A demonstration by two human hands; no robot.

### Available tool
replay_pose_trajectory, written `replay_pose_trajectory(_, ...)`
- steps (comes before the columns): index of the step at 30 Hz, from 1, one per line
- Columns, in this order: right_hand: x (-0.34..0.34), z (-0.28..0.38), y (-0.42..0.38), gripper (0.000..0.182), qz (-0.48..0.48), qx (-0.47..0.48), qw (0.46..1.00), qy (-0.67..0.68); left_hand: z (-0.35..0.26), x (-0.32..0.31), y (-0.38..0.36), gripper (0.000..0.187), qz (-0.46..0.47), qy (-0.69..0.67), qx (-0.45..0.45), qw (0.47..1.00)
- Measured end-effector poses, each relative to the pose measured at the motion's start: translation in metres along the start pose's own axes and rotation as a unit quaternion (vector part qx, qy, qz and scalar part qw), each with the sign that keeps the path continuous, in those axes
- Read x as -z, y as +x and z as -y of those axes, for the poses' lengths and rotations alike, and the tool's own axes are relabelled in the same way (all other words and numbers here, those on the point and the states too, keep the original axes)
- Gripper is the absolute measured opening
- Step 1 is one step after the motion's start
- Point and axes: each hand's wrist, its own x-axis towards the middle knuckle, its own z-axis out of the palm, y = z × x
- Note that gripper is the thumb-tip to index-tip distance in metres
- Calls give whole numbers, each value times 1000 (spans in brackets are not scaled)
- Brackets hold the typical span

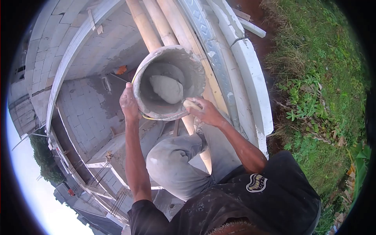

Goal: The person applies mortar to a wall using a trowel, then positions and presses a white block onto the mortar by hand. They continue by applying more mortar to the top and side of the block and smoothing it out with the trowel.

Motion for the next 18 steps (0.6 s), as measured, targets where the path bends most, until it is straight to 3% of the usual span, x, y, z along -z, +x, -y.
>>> replay_pose_trajectory(2, 7, 14, -8, 60, 12, -32, 999, 40, 27, 1, 5, 43, -36, 25, 13, 999)
replay_pose_trajectory(4, 3, 14, -13, 60, -17, 3, 1000, -20, 36, -7, 3, 44, -21, 41, 14, 999)
replay_pose_trajectory(6, 8, 29, -26, 61, 0, -75, 994, 75, 42, -18, 5, 45, -46, -53, 61, 996)
replay_pose_trajectory(8, 3, 34, -37, 61, 2, -96, 989, 114, 60, -7, 13, 45, -18, -46, 75, 996)
replay_pose_trajectory(14, 13, 72, -67, 59, 8, -77, 991, 105, 64, -9, 15, 46, -10, -66, 75, 995)
replay_pose_trajectory(18, 38, 107, -87, 57, 51, -72, 987, 137, 67, -11, 16, 48, -21, -3, 54, 998)
